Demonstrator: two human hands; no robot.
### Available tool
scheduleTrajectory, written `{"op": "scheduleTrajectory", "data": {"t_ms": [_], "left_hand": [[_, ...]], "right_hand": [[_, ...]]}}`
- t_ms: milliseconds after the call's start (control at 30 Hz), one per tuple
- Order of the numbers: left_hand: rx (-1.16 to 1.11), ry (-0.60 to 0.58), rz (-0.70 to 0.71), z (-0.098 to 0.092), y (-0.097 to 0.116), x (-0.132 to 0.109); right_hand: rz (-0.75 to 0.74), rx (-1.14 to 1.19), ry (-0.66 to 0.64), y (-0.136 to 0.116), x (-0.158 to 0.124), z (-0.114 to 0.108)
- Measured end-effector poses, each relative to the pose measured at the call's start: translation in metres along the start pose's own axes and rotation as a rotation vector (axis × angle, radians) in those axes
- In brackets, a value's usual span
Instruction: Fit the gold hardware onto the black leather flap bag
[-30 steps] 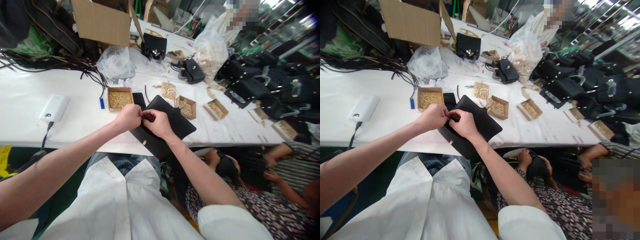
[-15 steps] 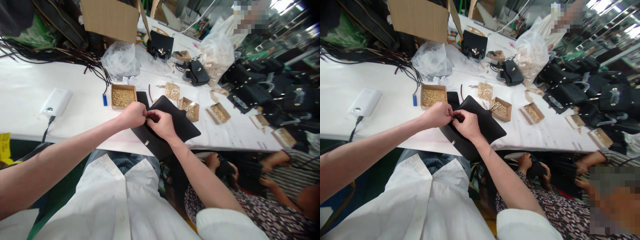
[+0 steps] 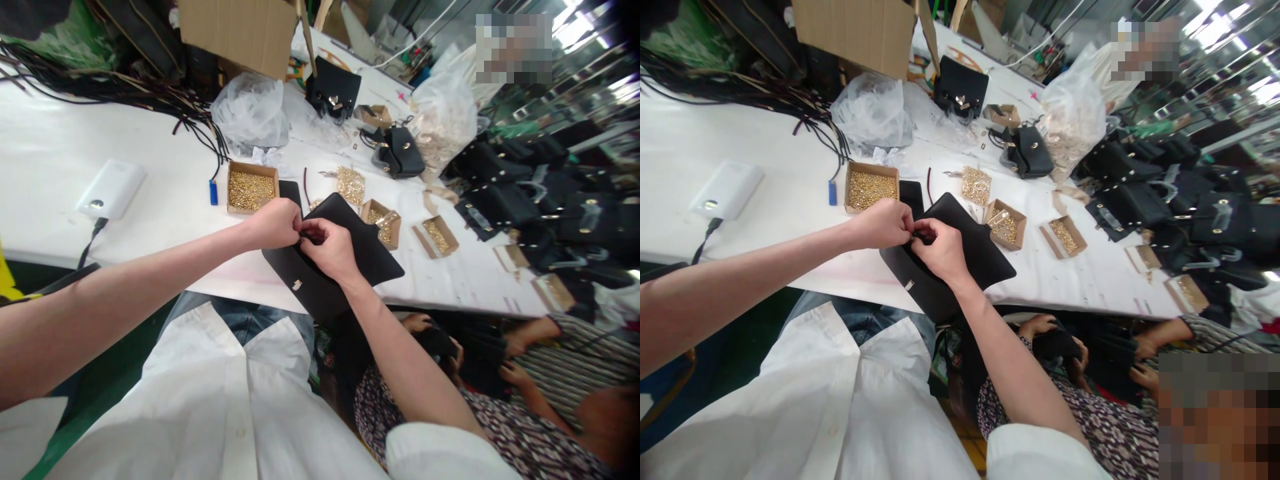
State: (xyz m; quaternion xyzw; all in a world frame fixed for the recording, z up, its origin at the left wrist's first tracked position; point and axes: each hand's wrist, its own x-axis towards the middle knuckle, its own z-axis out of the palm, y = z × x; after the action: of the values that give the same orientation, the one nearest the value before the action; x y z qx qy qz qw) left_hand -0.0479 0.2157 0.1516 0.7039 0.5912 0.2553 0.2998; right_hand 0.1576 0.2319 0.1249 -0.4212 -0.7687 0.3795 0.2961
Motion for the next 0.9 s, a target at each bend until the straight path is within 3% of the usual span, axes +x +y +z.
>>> {"op": "scheduleTrajectory", "data": {"t_ms": [467,733,900], "left_hand": [[-0.074,-0.018,-0.050,0.002,-0.009,0.003],[-0.154,0.022,-0.145,0.004,0.006,-0.017],[-0.111,0.054,-0.184,0.008,0.005,-0.024]], "right_hand": [[0.011,-0.010,0.014,-0.007,0.000,0.003],[0.087,0.030,-0.008,0.000,0.004,-0.003],[0.088,0.035,-0.038,0.000,0.003,-0.002]]}}
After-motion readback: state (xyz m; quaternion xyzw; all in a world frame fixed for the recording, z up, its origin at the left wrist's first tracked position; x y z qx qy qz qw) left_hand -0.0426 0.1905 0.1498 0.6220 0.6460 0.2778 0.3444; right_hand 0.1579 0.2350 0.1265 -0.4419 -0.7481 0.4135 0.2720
